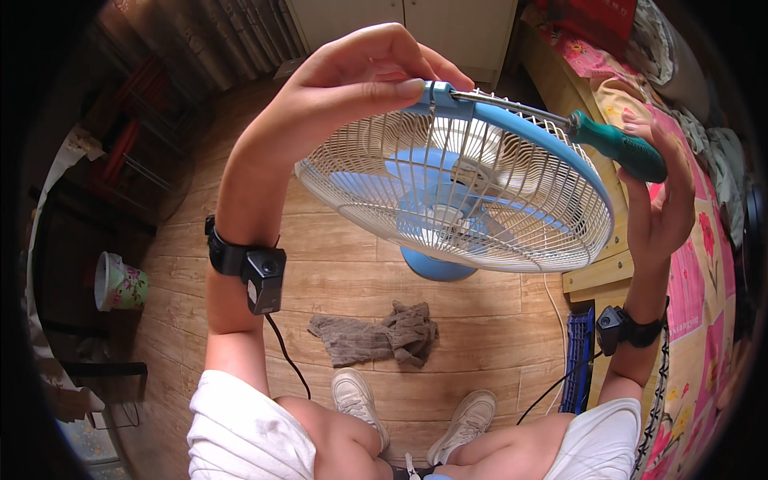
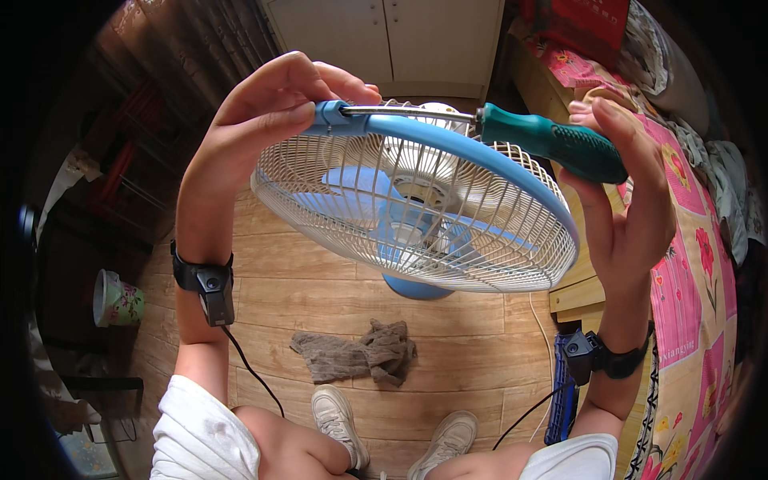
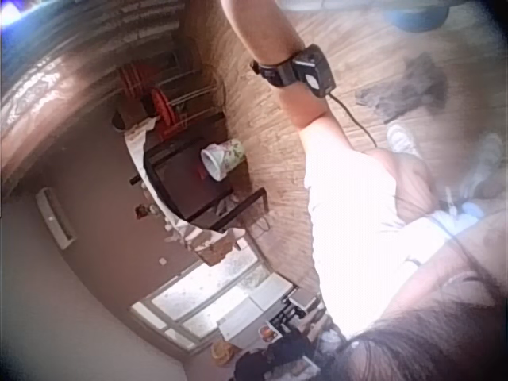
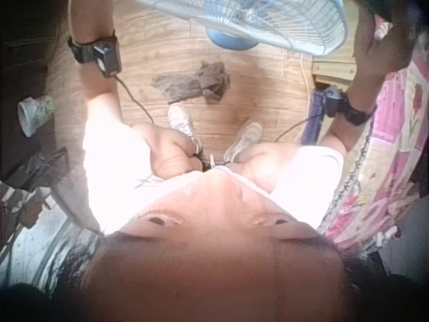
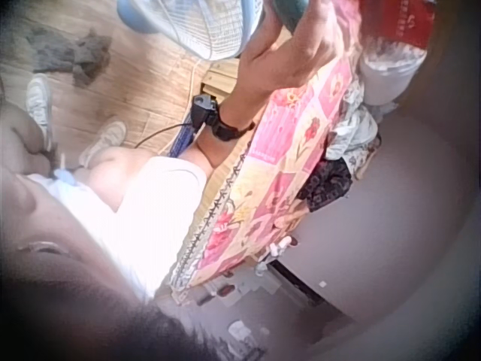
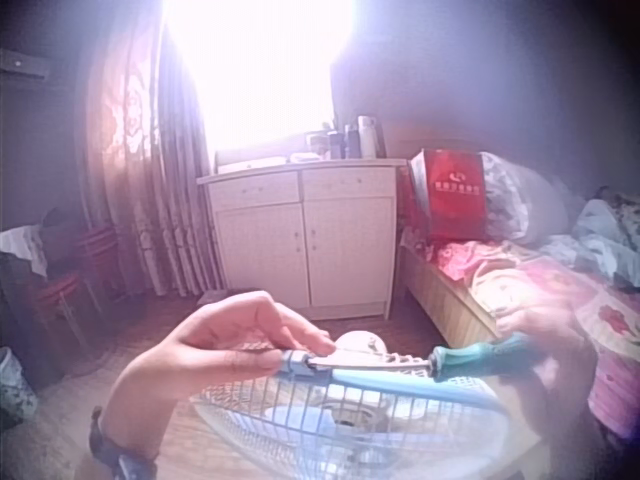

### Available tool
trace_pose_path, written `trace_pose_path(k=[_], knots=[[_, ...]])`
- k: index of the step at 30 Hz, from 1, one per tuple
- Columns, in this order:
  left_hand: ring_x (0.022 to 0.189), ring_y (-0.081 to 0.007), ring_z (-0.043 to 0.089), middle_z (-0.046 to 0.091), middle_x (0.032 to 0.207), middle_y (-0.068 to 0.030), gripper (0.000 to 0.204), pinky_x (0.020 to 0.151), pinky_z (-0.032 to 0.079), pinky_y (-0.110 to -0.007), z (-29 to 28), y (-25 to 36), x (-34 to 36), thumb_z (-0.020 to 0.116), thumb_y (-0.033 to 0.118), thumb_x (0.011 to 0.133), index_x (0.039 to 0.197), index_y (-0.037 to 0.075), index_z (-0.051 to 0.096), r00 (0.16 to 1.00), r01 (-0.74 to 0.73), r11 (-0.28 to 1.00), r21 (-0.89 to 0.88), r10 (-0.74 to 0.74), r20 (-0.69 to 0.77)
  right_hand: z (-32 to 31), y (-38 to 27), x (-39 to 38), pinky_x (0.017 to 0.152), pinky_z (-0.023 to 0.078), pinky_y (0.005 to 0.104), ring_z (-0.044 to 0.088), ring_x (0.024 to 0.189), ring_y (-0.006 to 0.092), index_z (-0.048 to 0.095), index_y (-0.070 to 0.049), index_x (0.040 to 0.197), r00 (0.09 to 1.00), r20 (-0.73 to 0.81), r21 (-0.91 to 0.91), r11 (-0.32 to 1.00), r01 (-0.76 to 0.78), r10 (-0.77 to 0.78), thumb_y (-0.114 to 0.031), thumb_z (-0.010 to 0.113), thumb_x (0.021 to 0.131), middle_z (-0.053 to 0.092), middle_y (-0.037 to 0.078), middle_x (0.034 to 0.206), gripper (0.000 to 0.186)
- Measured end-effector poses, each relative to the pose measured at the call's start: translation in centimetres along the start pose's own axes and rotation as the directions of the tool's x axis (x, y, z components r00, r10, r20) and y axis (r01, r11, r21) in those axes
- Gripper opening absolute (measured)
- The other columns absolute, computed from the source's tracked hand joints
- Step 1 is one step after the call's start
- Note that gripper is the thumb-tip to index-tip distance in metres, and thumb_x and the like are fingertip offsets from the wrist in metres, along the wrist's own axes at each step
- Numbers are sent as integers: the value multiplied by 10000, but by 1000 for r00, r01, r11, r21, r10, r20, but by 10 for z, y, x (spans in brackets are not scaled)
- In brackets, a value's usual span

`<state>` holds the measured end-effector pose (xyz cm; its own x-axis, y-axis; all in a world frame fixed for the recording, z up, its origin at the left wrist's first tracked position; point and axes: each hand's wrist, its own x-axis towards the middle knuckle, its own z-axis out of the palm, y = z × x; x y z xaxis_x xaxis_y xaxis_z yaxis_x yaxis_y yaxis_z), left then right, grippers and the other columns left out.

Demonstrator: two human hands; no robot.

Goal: The person approaches a standing fan, wipes the base with a cloth, and then uses a screwdriver to tighten a screw on the fan's neck. The person continues to adjust the screw for the remainder of the clip.

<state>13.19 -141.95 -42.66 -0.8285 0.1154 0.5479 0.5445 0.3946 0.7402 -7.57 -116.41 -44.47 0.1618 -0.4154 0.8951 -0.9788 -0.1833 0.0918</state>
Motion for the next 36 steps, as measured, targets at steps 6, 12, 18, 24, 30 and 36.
trace_pose_path(k=[6,12,18,24,30,36], knots=[[1066,-293,565,596,1088,-179,134,884,464,-441,2,-1,2,533,159,870,967,72,565,1000,-6,1000,-24,6,7,0,5,-7,492,450,173,587,657,83,522,25,1130,829,245,610,585,-535,503,3,621,788,555,140,1127,357],[1069,-298,563,596,1091,-175,135,883,466,-444,0,-3,3,531,161,876,982,85,566,999,-25,1000,-4,25,20,-4,-11,6,421,325,152,425,479,20,496,25,1169,705,415,611,398,-685,576,-183,559,883,549,49,807,360],[1067,-299,565,600,1084,-174,145,881,468,-440,-1,-4,2,531,168,878,993,87,566,999,-36,999,15,35,24,-7,-31,13,455,253,163,351,499,16,493,16,1176,641,366,474,458,-752,675,-411,429,930,415,-30,609,497],[1058,-286,571,598,1091,-177,152,867,479,-427,-1,-5,2,534,166,874,998,86,566,999,-30,999,11,29,26,-9,-17,14,493,248,172,333,537,14,543,12,1116,622,402,371,502,-782,672,-452,407,929,426,-36,636,519],[1047,-276,576,595,1091,-185,161,861,481,-409,1,-4,2,548,172,864,998,84,565,1000,-24,999,-27,25,17,-4,-12,11,540,277,166,370,604,22,565,-2,1093,668,346,540,442,-716,659,-337,541,895,496,-35,746,390],[1049,-270,573,595,1087,-181,175,878,470,-407,1,-2,2,548,186,867,996,69,561,1000,-13,999,-35,13,15,0,-10,5,618,363,168,443,676,36,551,-15,1111,736,250,537,542,-646,629,-281,575,883,543,9,883,351]])
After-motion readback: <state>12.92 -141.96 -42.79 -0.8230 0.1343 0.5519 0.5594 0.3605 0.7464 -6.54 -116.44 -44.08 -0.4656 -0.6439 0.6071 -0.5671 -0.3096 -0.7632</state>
